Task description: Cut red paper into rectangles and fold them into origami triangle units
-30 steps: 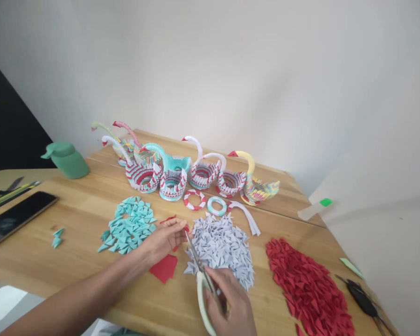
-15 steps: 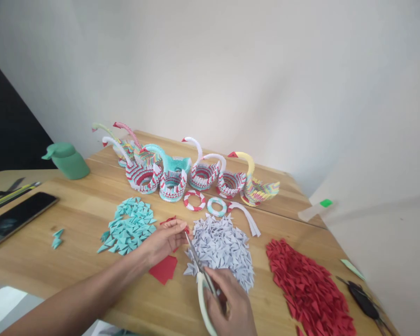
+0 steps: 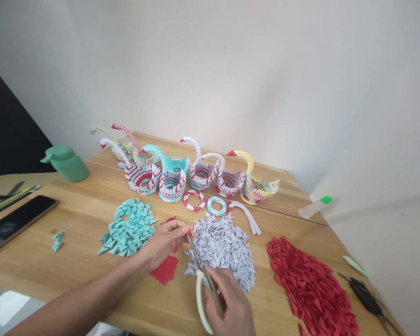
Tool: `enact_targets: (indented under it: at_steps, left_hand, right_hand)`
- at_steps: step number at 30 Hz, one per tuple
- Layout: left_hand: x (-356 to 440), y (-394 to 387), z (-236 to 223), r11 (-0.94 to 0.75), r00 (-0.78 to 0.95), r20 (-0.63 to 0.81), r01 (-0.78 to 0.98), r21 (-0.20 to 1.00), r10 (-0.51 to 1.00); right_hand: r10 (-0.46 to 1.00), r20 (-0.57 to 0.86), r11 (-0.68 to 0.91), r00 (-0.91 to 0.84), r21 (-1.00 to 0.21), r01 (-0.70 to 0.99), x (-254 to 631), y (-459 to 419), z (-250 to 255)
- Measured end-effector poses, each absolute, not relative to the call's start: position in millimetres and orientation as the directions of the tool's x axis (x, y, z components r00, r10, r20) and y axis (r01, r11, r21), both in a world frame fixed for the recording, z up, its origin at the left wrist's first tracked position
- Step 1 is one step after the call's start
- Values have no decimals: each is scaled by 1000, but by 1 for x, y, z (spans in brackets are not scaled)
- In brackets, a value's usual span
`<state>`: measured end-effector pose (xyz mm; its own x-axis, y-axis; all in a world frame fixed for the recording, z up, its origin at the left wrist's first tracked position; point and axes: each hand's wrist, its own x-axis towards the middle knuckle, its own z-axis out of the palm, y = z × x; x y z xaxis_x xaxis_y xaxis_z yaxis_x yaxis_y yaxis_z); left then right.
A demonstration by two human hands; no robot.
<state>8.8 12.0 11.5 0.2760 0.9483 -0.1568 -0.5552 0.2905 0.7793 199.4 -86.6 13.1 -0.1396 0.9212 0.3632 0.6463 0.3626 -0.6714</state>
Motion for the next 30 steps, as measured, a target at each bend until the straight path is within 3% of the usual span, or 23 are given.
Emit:
enact_targets:
  at_steps: [6,16,20,23,25,28,30]
  left_hand:
    - [12,8,18,235,203,-144,-555,798,968]
    - [10,10,7,275,298,-100,-633,724,949]
    - [5,17,1,271,254,-126,-691,670,959]
    - [2,20,0,279,258,-127,-724,631,958]
    - [2,21,0,268,258,-112,-720,640,960]
    - [1,21,2,239,258,-73,-702,671,963]
    - [-3,22,7,208,251,-40,-689,694,967]
  right_hand:
    - [857,465,473,-222,-540,696,201,-88,6]
    - [933,304,354,-192,-677,646,199,-84,23]
    - [933,318,343,-167,-647,681,209,-99,19]
    - [916,401,267,14,-636,724,245,-118,4]
    - [883,455,188,116,-568,801,277,-128,-9]
    - [829,542,84,139,-366,927,315,-136,-27]
    - [810,564,35,162,-323,946,326,-137,-35]
